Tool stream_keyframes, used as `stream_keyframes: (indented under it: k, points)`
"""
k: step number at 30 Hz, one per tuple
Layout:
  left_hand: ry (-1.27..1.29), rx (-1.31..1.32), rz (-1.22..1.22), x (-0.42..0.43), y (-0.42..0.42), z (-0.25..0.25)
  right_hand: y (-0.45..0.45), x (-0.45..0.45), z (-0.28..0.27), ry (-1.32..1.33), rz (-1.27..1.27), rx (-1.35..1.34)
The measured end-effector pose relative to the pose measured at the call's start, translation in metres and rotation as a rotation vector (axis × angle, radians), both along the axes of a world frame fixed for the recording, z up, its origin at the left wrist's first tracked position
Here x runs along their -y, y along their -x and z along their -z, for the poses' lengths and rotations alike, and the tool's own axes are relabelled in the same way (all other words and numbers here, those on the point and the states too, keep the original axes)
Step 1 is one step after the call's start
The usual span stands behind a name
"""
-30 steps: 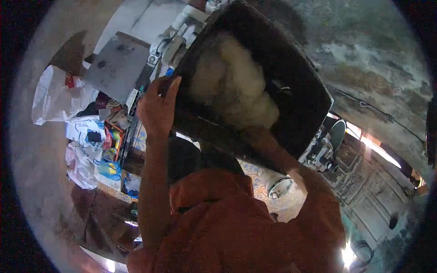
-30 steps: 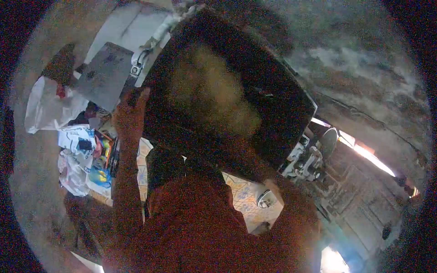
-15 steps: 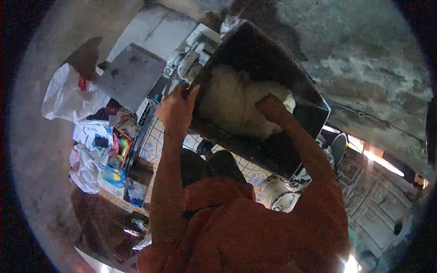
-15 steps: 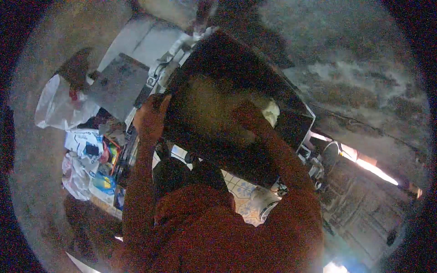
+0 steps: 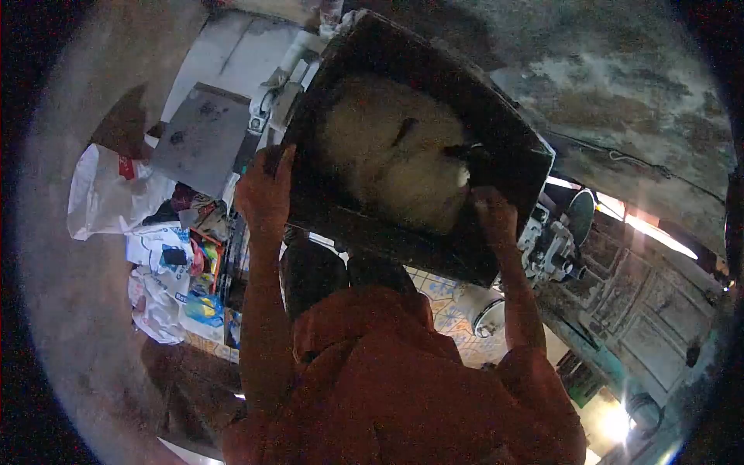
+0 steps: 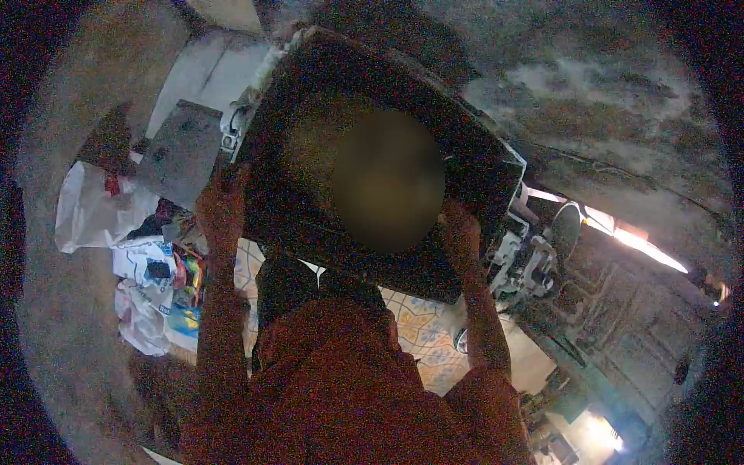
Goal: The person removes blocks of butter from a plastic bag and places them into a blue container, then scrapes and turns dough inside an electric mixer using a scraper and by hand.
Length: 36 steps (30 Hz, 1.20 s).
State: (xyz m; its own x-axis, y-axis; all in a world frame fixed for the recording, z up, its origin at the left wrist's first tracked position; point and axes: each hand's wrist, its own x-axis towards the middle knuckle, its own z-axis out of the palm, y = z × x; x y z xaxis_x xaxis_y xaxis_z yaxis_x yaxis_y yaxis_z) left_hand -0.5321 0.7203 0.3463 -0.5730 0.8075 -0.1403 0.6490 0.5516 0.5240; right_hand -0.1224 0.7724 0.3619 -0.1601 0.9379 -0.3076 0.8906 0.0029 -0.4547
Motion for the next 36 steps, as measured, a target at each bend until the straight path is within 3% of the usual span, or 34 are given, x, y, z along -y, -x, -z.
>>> stream_keyframes:
  k: [7,10,15,19,23,25,28,30,32,36]
  points:
    - [0.067,-0.067,-0.024,0.001,-0.006,-0.005,-0.007,0.015,0.017,0.047,-0.203,0.087]
    - [-0.132,-0.061,0.032,0.006,-0.002,0.008,-0.019,0.017,0.032,0.064,-0.246,0.131]
    - [0.016,-0.069,-0.072,0.001,-0.004,0.001,-0.002,0.014,0.017,0.0,-0.355,0.137]
    - [-0.029,-0.036,-0.076,0.002,-0.005,-0.001,0.036,0.012,0.004,0.054,-0.542,0.161]
    - [0.047,-0.045,-0.054,-0.001,-0.004,-0.007,0.032,0.012,0.026,-0.017,-0.699,0.241]
    - [0.071,-0.066,-0.042,0.0,-0.004,-0.01,0.034,0.007,0.022,0.029,-0.623,0.196]
    - [-0.088,0.01,-0.054,-0.002,-0.006,-0.01,0.027,0.004,0.021,0.027,-0.529,0.213]
    - [0.06,-0.057,-0.088,-0.004,-0.008,-0.014,0.034,0.0,0.01,-0.016,-0.519,0.269]
    - [0.04,-0.055,-0.084,-0.001,-0.006,-0.006,0.042,-0.004,-0.007,0.089,-0.426,0.175]
    - [0.065,0.013,-0.069,-0.002,-0.004,-0.006,0.019,0.001,0.01,0.044,-0.432,0.184]
